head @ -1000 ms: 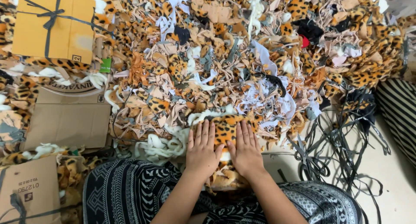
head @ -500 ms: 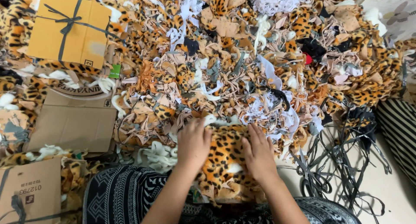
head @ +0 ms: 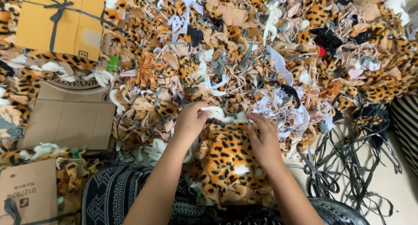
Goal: Stuffing leopard-print fabric casings with white fibrous stuffing material
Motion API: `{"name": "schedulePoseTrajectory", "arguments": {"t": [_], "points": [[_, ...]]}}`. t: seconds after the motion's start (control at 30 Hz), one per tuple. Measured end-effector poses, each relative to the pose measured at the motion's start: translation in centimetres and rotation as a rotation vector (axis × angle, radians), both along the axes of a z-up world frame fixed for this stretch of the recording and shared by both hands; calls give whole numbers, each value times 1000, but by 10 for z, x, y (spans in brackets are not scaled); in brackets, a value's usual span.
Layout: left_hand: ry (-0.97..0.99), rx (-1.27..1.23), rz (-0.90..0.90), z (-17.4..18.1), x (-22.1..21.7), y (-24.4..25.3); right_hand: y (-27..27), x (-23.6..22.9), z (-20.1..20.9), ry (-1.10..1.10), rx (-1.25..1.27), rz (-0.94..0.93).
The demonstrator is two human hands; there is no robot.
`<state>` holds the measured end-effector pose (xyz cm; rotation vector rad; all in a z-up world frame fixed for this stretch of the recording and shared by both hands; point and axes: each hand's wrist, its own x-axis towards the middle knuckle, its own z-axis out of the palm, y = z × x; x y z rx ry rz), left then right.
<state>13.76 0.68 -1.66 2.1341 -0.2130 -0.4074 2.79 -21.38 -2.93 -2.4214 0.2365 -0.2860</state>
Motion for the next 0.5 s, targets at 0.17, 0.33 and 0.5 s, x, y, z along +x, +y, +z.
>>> {"name": "schedulePoseTrajectory", "arguments": {"t": [0.17, 0.33, 0.5], "points": [[16, -14, -2, 17, -7, -3, 30, 38, 28, 62, -2, 238], [39, -166, 86, 38, -13, -4, 21, 89, 12, 284, -186, 282], [-91, -368, 259, 18, 4, -9, -7, 103, 29, 448, -434, 211]]}}
